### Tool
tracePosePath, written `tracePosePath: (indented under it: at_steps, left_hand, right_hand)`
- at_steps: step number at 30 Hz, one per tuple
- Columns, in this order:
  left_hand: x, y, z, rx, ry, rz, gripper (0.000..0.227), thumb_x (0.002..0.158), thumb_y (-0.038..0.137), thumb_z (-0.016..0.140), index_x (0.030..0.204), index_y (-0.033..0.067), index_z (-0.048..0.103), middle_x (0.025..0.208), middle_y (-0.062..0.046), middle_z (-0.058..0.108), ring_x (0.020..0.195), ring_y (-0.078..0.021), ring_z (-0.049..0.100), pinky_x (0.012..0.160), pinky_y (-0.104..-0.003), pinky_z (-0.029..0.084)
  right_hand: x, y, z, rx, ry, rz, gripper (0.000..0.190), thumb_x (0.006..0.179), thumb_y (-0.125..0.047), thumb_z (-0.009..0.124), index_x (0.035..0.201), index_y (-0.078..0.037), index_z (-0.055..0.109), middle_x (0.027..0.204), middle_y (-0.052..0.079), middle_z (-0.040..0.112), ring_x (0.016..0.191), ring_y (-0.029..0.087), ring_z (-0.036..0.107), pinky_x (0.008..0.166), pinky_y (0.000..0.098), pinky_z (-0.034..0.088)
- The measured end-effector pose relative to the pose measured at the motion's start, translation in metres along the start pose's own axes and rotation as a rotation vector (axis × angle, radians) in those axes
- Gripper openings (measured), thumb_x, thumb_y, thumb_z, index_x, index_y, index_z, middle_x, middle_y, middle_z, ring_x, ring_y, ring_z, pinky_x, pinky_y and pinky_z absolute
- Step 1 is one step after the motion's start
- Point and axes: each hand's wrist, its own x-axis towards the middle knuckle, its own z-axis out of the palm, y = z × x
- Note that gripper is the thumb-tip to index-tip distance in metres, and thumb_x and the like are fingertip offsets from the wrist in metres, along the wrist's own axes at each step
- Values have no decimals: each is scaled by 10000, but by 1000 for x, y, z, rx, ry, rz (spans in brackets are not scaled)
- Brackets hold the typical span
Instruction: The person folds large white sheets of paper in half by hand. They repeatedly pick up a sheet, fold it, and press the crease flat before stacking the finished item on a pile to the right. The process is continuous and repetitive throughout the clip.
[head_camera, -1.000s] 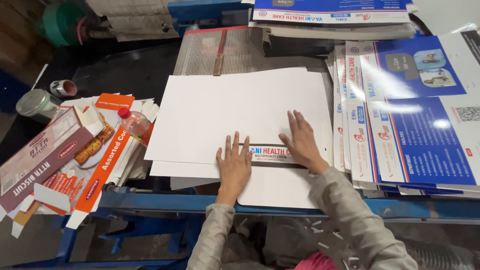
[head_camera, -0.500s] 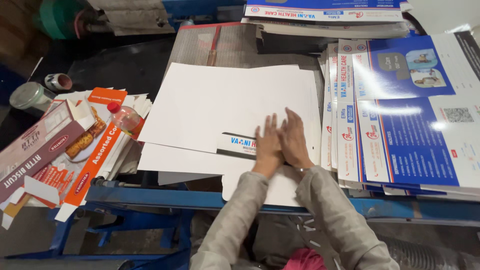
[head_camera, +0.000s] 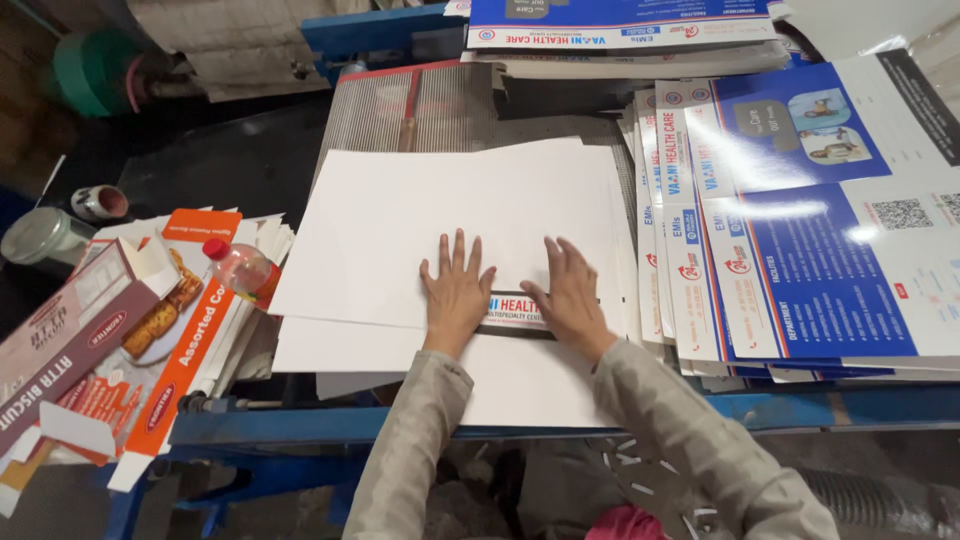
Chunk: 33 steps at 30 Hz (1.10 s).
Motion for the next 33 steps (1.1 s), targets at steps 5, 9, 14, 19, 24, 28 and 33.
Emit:
tracePosePath:
  at_steps: [5,9,14,19,24,28,33]
  left_hand:
    - [-2,-2,5,10,-9,23,566,1033,436,430,1546,198,416,1662,-92,285,1533,-313,225,1127,-696,213]
    - [-1,0,-1,-42,36,25,542,1042,401,428,1551,214,423,1666,-83,298,1535,-318,239,1153,-682,214]
    - [-15,72,5,-10,-302,-73,482,1095,416,395,1501,160,429,1707,-52,243,1620,-347,94,1199,-711,137]
    - [-20,145,13,-67,-110,51,762,903,256,527,1610,95,293,1697,-163,172,1571,-353,94,1199,-645,139]
    - [-7,64,24,-8,21,-80,581,1064,432,419,1555,126,372,1661,-155,265,1565,-346,167,1164,-708,161]
    - [-16,-49,3,64,185,-250,574,1057,444,411,1519,104,438,1622,-231,321,1513,-381,255,1148,-669,222]
    - [-41,-53,-7,129,165,-216,595,1075,431,419,1536,55,420,1614,-231,333,1494,-425,283,1134,-661,250]
  right_hand:
    - [51,18,-8,-126,42,-70,712,1018,-470,598,1528,-38,354,1519,244,410,1334,374,445,1072,532,357]
    - [28,13,-12,-93,89,-132,577,971,-199,555,1502,-42,392,1436,245,446,1260,385,471,1074,507,386]
    - [15,14,-13,149,292,40,629,864,115,447,1476,-28,420,1392,229,494,1308,394,492,1138,490,401]
    - [17,24,-20,287,367,90,462,982,-6,518,1435,0,424,1348,247,471,1194,346,538,1046,446,470]
    - [13,14,-17,-9,314,-159,465,994,-158,625,1411,-10,482,1312,223,524,1199,368,533,1021,476,451]
    - [14,-8,-27,-99,-216,-210,534,1008,-402,605,1414,-74,492,1228,174,566,1088,314,569,997,436,479]
    - [-8,-48,-46,-36,-281,-378,740,847,-585,658,1393,-106,517,1206,157,600,1050,314,579,923,463,472]
